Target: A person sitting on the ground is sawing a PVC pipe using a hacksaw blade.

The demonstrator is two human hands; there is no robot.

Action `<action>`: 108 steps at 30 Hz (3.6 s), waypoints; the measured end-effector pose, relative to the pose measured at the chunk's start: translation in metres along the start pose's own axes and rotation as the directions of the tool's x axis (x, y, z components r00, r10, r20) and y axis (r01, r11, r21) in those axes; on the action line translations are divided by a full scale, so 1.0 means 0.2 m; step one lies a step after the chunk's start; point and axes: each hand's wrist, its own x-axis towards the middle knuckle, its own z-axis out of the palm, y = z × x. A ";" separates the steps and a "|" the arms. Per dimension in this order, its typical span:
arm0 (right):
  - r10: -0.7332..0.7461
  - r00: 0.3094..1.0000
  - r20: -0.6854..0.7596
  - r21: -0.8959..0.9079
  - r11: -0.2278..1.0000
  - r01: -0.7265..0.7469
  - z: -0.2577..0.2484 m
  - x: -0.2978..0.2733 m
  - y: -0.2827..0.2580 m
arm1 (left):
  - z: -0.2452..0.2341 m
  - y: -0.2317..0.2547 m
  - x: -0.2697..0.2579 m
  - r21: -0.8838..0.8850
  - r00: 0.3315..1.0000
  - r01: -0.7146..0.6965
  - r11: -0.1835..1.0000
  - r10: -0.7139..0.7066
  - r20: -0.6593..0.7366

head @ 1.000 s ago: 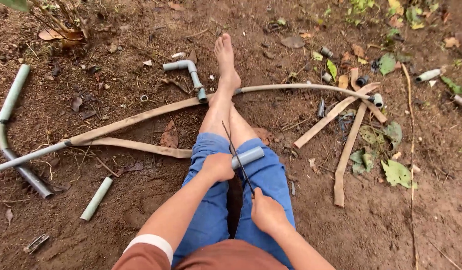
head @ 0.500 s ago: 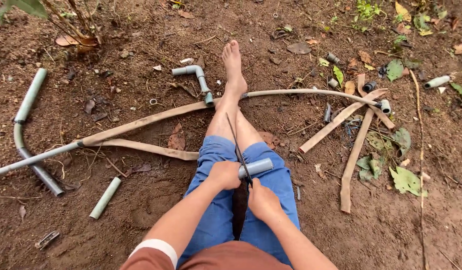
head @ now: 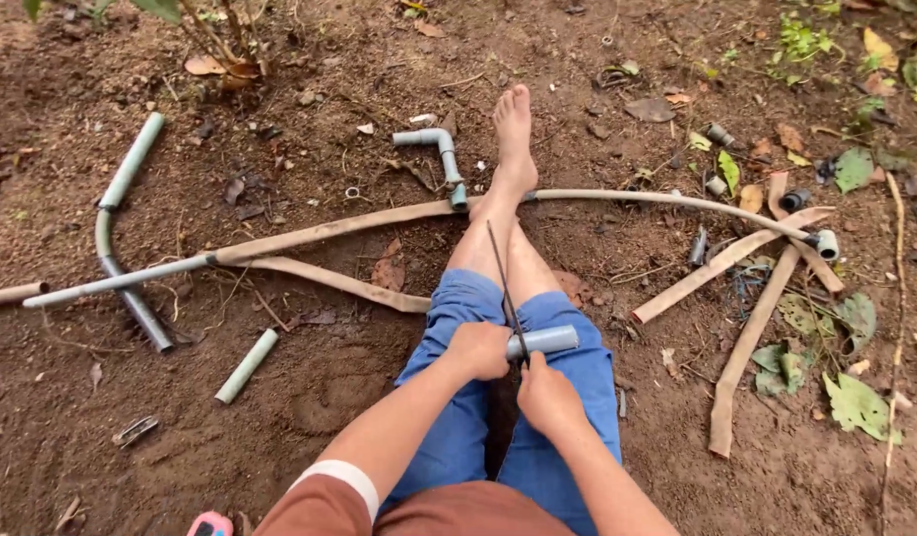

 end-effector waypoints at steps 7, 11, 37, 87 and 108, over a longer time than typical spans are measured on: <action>0.150 0.986 -0.070 0.039 0.988 -0.148 0.20 -0.36 0.18 | 0.10 -0.02 0.07 0.077 0.991 0.010 0.997 0.000 -0.130; 0.083 0.984 -0.159 0.038 0.996 -0.078 0.17 -0.23 0.14 | 0.11 -0.01 0.06 0.091 0.993 0.008 0.996 0.002 -0.117; 0.153 0.986 -0.070 -0.015 0.988 -0.155 0.16 -0.30 0.14 | 0.03 0.04 -0.04 0.106 0.988 -0.019 0.994 0.035 -0.152; 0.087 0.996 0.034 0.807 0.585 -0.079 0.10 -0.34 0.19 | 0.11 -0.06 0.10 0.041 0.999 -0.023 0.999 0.025 -0.047; 0.136 0.990 0.031 0.703 0.701 -0.118 0.06 -0.40 0.16 | 0.12 -0.06 0.10 0.043 0.997 -0.022 0.999 0.025 -0.073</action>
